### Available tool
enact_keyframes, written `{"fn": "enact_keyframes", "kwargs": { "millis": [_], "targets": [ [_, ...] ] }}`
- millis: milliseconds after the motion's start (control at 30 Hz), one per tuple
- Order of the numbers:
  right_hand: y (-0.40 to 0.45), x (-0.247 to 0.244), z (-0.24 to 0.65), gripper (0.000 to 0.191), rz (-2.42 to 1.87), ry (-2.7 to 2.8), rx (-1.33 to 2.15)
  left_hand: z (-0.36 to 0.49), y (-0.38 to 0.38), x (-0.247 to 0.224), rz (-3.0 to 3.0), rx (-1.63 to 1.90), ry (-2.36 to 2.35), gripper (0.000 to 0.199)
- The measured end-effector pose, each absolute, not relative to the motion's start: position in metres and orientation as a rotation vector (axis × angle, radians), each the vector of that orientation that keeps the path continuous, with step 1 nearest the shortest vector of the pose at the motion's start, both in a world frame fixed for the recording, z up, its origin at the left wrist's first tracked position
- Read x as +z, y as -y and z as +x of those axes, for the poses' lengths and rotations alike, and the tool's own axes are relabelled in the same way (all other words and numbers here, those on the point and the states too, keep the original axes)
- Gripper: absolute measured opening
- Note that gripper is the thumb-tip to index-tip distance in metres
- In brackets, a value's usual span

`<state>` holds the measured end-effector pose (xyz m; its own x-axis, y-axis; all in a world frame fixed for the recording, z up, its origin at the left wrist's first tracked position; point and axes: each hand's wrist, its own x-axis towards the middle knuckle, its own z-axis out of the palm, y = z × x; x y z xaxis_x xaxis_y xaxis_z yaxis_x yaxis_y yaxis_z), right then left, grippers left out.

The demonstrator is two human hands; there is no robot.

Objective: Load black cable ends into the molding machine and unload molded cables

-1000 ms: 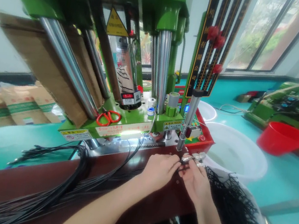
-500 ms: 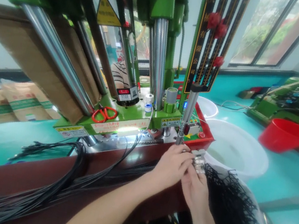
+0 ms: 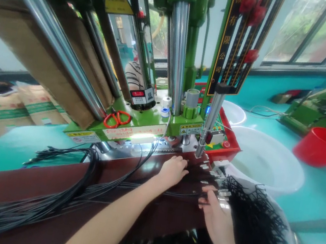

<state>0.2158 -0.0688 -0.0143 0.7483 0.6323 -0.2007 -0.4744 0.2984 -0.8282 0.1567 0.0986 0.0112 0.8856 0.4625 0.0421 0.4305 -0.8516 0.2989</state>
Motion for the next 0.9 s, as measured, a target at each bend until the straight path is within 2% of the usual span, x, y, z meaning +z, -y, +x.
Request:
{"fn": "enact_keyframes", "kwargs": {
  "millis": [233,333,433,567,767,900],
  "targets": [
    [0.068,-0.016,0.217,0.011,-1.020,0.199,0.740,0.167,-0.088,0.011,2.984,0.141,-0.429,0.010],
    [0.067,-0.017,0.217,0.012,-1.021,0.194,0.734,0.164,-0.086,0.020,2.905,0.281,-0.440,0.013],
    [0.064,-0.014,0.218,0.020,-1.034,0.205,0.728,0.152,-0.077,0.033,2.615,0.444,-0.445,0.009],
    [0.062,-0.001,0.223,0.029,-1.096,0.342,0.752,0.130,-0.054,0.040,1.979,0.168,-0.380,0.011],
    [0.066,0.017,0.213,0.021,-1.230,0.765,1.008,0.090,-0.029,0.031,1.070,-0.204,-0.278,0.053],
    [0.065,0.016,0.195,0.023,-1.233,0.840,1.248,0.067,-0.017,0.020,1.035,-0.184,-0.346,0.043]
  ]
}}
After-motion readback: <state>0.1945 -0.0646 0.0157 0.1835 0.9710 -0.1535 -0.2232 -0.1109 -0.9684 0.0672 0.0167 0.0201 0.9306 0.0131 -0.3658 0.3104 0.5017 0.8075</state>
